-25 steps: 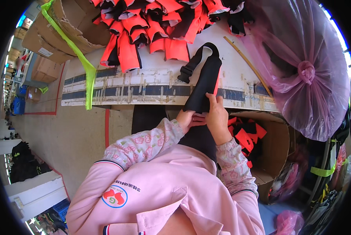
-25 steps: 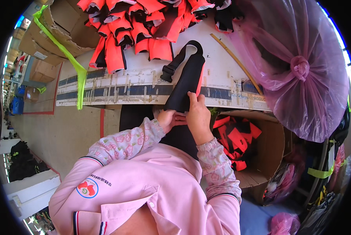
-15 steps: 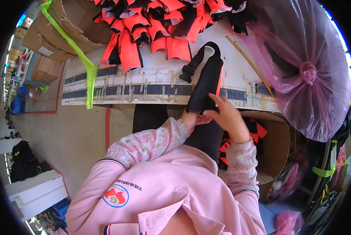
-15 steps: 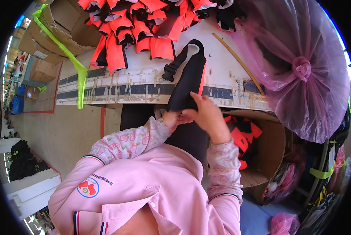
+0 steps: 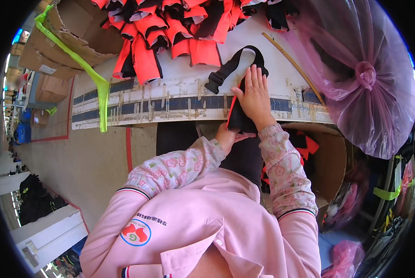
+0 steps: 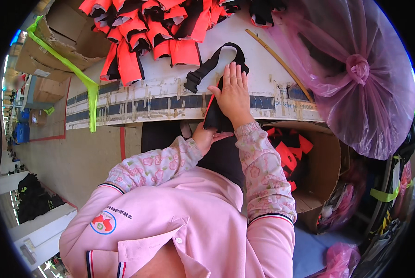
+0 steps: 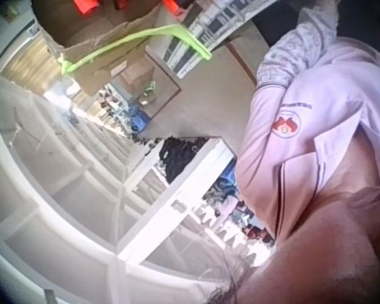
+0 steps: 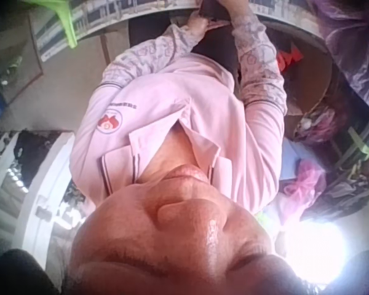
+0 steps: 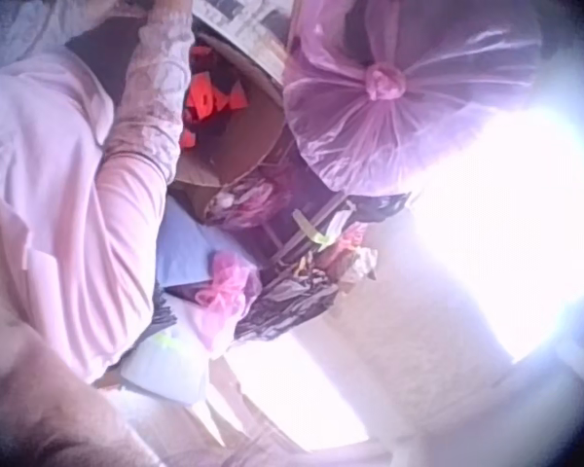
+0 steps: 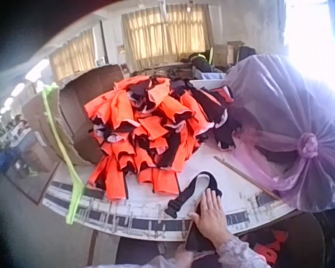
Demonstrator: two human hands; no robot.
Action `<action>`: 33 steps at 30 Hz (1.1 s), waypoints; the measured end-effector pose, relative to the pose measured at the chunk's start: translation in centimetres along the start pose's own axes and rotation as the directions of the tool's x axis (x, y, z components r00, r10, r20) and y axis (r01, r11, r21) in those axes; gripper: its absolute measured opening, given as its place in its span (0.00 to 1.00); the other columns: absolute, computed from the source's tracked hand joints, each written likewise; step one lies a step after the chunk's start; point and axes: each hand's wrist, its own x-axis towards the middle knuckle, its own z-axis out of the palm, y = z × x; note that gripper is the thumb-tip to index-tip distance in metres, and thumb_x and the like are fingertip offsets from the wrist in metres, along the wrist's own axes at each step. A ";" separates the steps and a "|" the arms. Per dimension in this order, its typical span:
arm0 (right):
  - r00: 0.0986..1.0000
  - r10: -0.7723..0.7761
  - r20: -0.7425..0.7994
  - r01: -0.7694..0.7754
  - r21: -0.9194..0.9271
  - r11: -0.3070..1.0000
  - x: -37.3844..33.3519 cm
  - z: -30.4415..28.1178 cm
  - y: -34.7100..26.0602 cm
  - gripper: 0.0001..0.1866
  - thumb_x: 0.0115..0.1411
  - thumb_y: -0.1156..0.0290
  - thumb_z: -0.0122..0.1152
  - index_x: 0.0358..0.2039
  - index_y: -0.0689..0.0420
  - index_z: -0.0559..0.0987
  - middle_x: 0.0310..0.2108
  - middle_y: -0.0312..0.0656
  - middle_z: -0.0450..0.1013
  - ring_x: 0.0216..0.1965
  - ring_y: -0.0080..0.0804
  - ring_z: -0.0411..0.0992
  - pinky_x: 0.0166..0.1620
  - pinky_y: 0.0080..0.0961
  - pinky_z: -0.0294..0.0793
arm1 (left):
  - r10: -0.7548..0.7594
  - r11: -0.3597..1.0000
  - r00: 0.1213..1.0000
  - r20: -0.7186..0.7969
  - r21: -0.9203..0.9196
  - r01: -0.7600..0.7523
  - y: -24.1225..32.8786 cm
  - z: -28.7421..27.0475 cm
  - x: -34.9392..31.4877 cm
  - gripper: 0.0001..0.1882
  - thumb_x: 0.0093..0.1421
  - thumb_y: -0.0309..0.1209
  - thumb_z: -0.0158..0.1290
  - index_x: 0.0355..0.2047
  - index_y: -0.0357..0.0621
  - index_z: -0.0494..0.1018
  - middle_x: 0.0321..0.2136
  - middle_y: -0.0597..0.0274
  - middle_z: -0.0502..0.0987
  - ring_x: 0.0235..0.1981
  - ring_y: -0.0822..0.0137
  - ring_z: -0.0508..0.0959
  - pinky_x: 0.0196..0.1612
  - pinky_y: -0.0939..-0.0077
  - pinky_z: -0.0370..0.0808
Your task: Using a wooden rod to push flotation foam into the black and orange pockets of a life jacket fabric assembly.
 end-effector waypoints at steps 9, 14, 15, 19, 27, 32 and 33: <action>1.000 -0.005 0.020 0.004 0.037 0.999 -0.3 -0.2 0.6 0.40 0.58 0.47 0.46 0.60 0.65 0.53 0.62 0.54 0.47 0.64 0.47 0.44 0.64 0.38 0.41 | -0.078 0.997 0.960 0.267 0.020 0.076 1.8 -0.1 -0.5 0.20 0.66 0.38 0.35 0.52 0.38 0.59 0.41 0.42 0.73 0.41 0.49 0.76 0.47 0.56 0.74; 1.000 -0.017 0.024 0.016 0.042 0.999 -0.1 -0.3 0.4 0.39 0.58 0.48 0.47 0.60 0.65 0.54 0.62 0.54 0.47 0.64 0.47 0.44 0.64 0.38 0.41 | -0.099 0.995 0.975 0.198 0.039 0.093 1.5 0.0 -0.2 0.19 0.66 0.37 0.36 0.53 0.39 0.58 0.41 0.42 0.73 0.40 0.49 0.77 0.46 0.57 0.75; 1.000 -0.014 0.028 0.012 0.053 0.999 -0.1 -0.4 0.5 0.39 0.58 0.48 0.47 0.60 0.65 0.54 0.63 0.54 0.47 0.64 0.47 0.44 0.64 0.38 0.40 | -0.093 0.995 0.977 0.190 0.050 0.085 1.5 0.1 -0.2 0.19 0.66 0.37 0.36 0.52 0.39 0.59 0.41 0.43 0.73 0.40 0.50 0.77 0.46 0.58 0.75; 0.995 -0.098 -0.030 0.100 0.088 0.991 0.4 -0.7 1.7 0.34 0.58 0.54 0.51 0.58 0.61 0.58 0.60 0.54 0.53 0.63 0.48 0.48 0.62 0.39 0.48 | -0.070 0.997 0.986 0.151 -0.024 0.075 1.1 0.6 0.0 0.17 0.65 0.35 0.37 0.50 0.39 0.62 0.41 0.47 0.74 0.38 0.54 0.78 0.44 0.60 0.76; 0.890 0.455 -0.033 -0.409 -0.497 0.765 -0.8 -6.8 15.6 0.13 0.52 0.74 0.49 0.41 0.56 0.71 0.38 0.45 0.70 0.42 0.45 0.69 0.41 0.42 0.69 | -0.017 1.000 0.996 0.082 -0.015 0.018 -0.6 0.3 0.5 0.14 0.64 0.35 0.42 0.44 0.38 0.68 0.36 0.52 0.76 0.36 0.58 0.79 0.41 0.64 0.77; 0.953 0.298 0.054 -0.230 -0.512 0.828 -2.3 -7.5 18.6 0.09 0.54 0.74 0.48 0.36 0.58 0.71 0.36 0.44 0.69 0.41 0.44 0.69 0.39 0.39 0.71 | 0.026 0.996 0.998 0.052 -0.081 -0.022 0.6 1.8 -0.7 0.13 0.63 0.29 0.40 0.45 0.35 0.65 0.37 0.47 0.75 0.35 0.51 0.78 0.41 0.61 0.77; 0.951 0.288 0.111 -0.197 -0.502 0.842 -2.7 -8.0 18.6 0.08 0.54 0.73 0.47 0.35 0.58 0.72 0.36 0.45 0.69 0.40 0.44 0.70 0.39 0.38 0.71 | 0.033 0.992 0.998 0.048 -0.120 -0.027 1.1 2.3 -1.2 0.13 0.61 0.25 0.40 0.45 0.32 0.63 0.37 0.43 0.74 0.34 0.45 0.78 0.41 0.59 0.77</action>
